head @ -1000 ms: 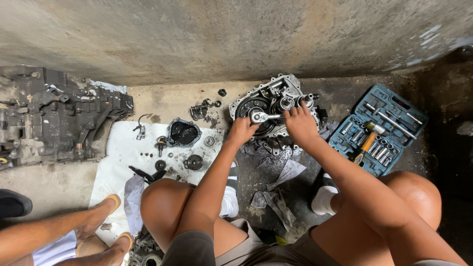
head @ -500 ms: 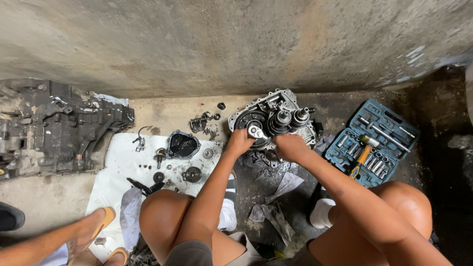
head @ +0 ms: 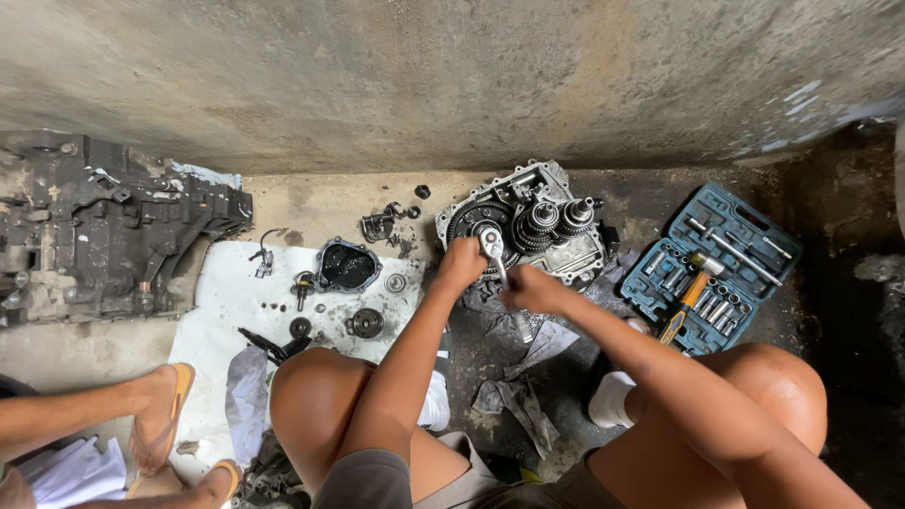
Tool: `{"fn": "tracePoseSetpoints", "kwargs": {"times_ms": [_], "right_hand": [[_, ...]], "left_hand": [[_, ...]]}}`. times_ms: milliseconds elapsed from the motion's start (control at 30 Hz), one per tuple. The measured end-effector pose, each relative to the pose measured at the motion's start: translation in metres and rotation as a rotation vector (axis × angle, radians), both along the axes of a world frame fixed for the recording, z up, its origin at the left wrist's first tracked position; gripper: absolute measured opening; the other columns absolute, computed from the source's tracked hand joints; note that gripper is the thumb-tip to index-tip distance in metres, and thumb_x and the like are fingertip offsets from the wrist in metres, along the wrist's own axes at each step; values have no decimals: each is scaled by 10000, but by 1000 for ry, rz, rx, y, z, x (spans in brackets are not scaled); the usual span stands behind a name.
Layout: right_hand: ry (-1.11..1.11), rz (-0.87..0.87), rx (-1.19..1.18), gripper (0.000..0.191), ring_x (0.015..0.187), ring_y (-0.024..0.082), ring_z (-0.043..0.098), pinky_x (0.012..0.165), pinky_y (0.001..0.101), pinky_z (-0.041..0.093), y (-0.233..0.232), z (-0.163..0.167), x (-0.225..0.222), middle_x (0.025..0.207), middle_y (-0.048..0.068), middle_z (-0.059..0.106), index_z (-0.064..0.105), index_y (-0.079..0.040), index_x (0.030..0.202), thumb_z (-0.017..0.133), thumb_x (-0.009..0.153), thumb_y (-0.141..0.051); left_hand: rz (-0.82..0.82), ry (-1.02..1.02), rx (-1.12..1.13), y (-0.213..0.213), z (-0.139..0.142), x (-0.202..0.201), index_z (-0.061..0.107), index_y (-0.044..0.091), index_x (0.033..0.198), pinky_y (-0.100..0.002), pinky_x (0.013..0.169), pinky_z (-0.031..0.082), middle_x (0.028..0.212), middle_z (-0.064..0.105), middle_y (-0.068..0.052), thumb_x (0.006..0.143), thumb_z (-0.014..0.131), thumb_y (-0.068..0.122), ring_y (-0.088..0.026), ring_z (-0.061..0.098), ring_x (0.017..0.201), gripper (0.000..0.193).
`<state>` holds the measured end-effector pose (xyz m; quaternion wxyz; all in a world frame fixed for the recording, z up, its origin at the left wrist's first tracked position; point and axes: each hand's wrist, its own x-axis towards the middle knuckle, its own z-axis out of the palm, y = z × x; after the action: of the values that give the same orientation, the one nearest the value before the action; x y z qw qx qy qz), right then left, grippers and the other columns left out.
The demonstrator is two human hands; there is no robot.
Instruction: The person sits on the floor and works on a disassembled engine block. They use a hammer to tap a component, then use a socket wrench to tighten a bolt on the engine. They also wipe the engine with a cloth.
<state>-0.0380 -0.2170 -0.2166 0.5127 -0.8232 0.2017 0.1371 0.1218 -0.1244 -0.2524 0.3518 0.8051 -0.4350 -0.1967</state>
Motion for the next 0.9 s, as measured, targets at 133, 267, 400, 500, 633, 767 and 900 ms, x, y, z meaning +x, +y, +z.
{"fn": "tracePoseSetpoints", "kwargs": {"times_ms": [133, 267, 400, 500, 633, 767, 900], "right_hand": [[208, 66, -758, 310, 864, 306, 718, 752, 445, 578, -35, 12, 1, 907, 117, 734, 732, -181, 1112, 639, 834, -81], [-282, -8, -1277, 285, 912, 293, 736, 883, 471, 583, -45, 16, -2, 916, 122, 748, 731, -84, 995, 663, 728, -9], [158, -3, -759, 244, 870, 350, 720, 779, 464, 580, -23, 9, 2, 937, 183, 736, 714, -80, 1080, 627, 853, -63], [183, -91, -128, 231, 802, 293, 760, 795, 442, 606, 1, 0, 8, 867, 160, 765, 696, -11, 978, 741, 857, -202], [179, -48, -29, 235, 842, 274, 771, 797, 413, 623, 6, 1, 14, 881, 132, 766, 677, -21, 998, 712, 886, -226], [96, 64, -875, 240, 943, 294, 708, 801, 439, 560, -21, 13, 10, 965, 133, 728, 709, -108, 1048, 678, 810, -115], [-183, 65, -1277, 292, 977, 265, 718, 938, 433, 526, -31, 16, 8, 974, 107, 738, 708, -111, 1049, 679, 760, -77]], "left_hand": [[-45, 40, 154, 1, 10, 2, 728, -29, 843, -458, 671, 550, 790, 704, -248, 848, 772, 249, -387, 721, 719, 281], [-60, 56, 71, 5, 14, 1, 745, 2, 926, -448, 654, 549, 782, 706, -236, 870, 768, 287, -373, 721, 692, 292], [-35, 22, 137, 4, 3, 1, 733, -13, 914, -450, 689, 572, 797, 713, -234, 858, 744, 216, -370, 732, 726, 236], [-46, -122, 23, 2, -7, 2, 726, -41, 867, -473, 744, 575, 836, 694, -279, 787, 701, 74, -422, 706, 792, 142], [-51, -85, 51, 2, -8, 2, 719, -28, 860, -469, 749, 582, 826, 699, -268, 800, 669, 69, -416, 715, 776, 124], [-37, -14, 88, 6, 1, 2, 731, -19, 885, -465, 703, 580, 817, 703, -256, 805, 754, 208, -401, 724, 763, 241], [-15, -17, -1, 9, 12, 1, 763, -6, 919, -466, 698, 568, 836, 717, -246, 848, 776, 267, -403, 715, 785, 283]]}}
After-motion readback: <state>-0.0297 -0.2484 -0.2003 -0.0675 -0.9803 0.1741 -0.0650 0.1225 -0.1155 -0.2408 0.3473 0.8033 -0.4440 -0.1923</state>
